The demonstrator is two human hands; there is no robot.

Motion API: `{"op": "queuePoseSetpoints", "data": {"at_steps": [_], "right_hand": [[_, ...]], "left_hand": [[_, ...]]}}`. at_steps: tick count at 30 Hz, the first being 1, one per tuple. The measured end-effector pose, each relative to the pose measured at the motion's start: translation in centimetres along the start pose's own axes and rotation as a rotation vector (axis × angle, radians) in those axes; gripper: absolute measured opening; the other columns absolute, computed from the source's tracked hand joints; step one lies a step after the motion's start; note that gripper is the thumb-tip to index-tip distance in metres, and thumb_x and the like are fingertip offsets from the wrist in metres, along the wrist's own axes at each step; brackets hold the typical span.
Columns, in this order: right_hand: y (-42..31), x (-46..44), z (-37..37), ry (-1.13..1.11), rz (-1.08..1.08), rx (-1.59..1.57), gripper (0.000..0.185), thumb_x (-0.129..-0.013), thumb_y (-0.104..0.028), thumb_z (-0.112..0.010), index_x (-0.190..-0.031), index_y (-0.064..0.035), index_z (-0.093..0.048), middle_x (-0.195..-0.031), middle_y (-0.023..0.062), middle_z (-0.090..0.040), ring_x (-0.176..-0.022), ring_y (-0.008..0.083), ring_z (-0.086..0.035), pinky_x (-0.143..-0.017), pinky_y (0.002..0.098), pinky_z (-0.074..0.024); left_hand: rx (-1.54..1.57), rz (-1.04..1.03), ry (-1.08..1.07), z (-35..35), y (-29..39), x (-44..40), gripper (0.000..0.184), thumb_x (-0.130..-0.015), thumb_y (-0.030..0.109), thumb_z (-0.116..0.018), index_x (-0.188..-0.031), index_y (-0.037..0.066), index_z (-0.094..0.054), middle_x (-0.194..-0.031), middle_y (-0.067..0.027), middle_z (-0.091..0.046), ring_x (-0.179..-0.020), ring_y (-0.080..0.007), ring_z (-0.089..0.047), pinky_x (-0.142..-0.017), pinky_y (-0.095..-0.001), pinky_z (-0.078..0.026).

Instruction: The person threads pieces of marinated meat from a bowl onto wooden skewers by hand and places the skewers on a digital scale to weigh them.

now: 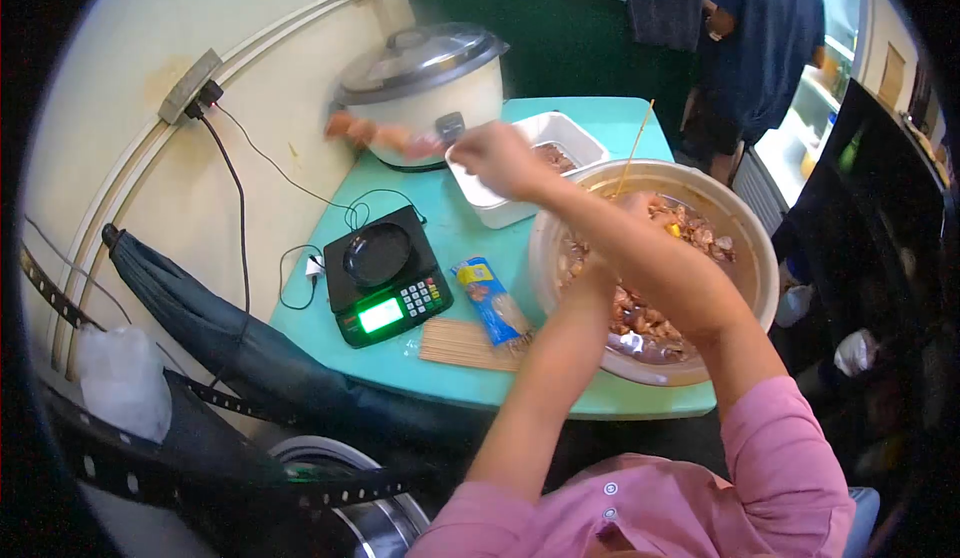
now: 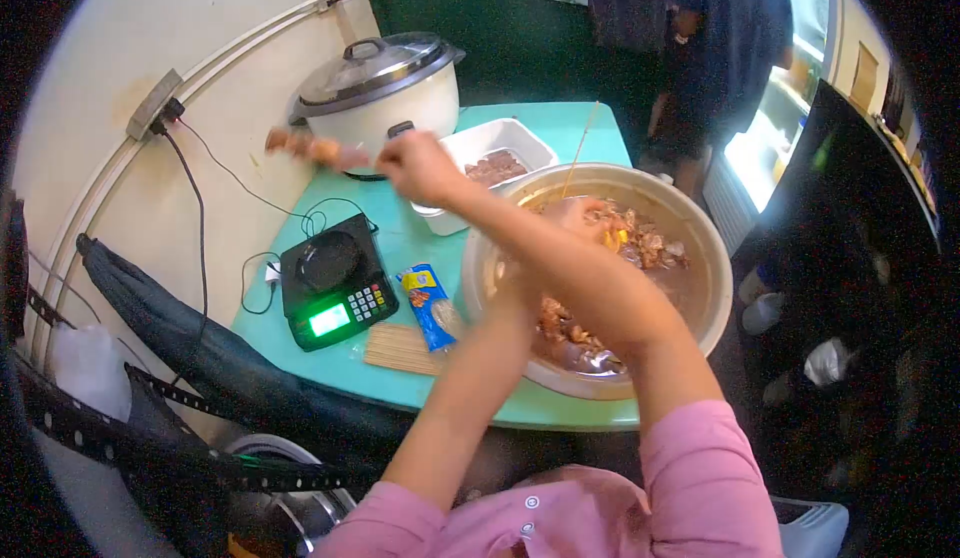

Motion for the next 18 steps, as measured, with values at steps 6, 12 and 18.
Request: {"op": "queuePoseSetpoints", "data": {"at_steps": [6, 12, 18], "right_hand": [[3.6, 10.6, 14.2, 0.270, -0.211, -0.075, 0.019, -0.083, -0.014, -0.060, -0.086, 0.0041, -0.066, -0.066, 0.0108, -0.063, -0.057, 0.0123, -0.053, -0.054, 0.0302, -0.0424], [10.1, 18.2, 17.6, 0.366, -0.303, -0.074, 0.021, -0.083, -0.017, -0.060, -0.086, 0.0037, -0.066, -0.065, 0.0080, -0.062, -0.058, 0.0103, -0.052, -0.054, 0.0291, -0.0415], [12.3, 20.0, 17.2, 0.406, -0.376, -0.218, 0.019, -0.084, -0.014, -0.061, -0.091, 0.0024, -0.065, -0.069, 0.0078, -0.064, -0.062, 0.0107, -0.056, -0.058, 0.0291, -0.0449]], "left_hand": [[0.649, -0.065, 0.162, 1.4, -1.3, -2.9, 0.035, -0.088, 0.030, -0.052, -0.111, 0.005, -0.059, -0.099, -0.0112, -0.063, -0.091, -0.0236, -0.061, -0.083, -0.0387, -0.046], [1.339, 0.168, 0.141, 2.9, -0.3, -2.0, 0.043, -0.091, 0.037, -0.048, -0.113, 0.001, -0.054, -0.097, -0.0138, -0.062, -0.092, -0.0224, -0.060, -0.077, -0.0387, -0.051], [1.283, 0.092, -0.068, 1.5, 2.6, -1.5, 0.039, -0.090, 0.037, -0.051, -0.108, 0.004, -0.059, -0.100, -0.0081, -0.064, -0.092, -0.0181, -0.061, -0.080, -0.0332, -0.048]]}}
Point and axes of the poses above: each hand's wrist, its own x-axis away from the middle knuckle, its own z-axis out of the back of the hand, y = z × x, the point moved 6 cm from there along -x, towards the middle knuckle
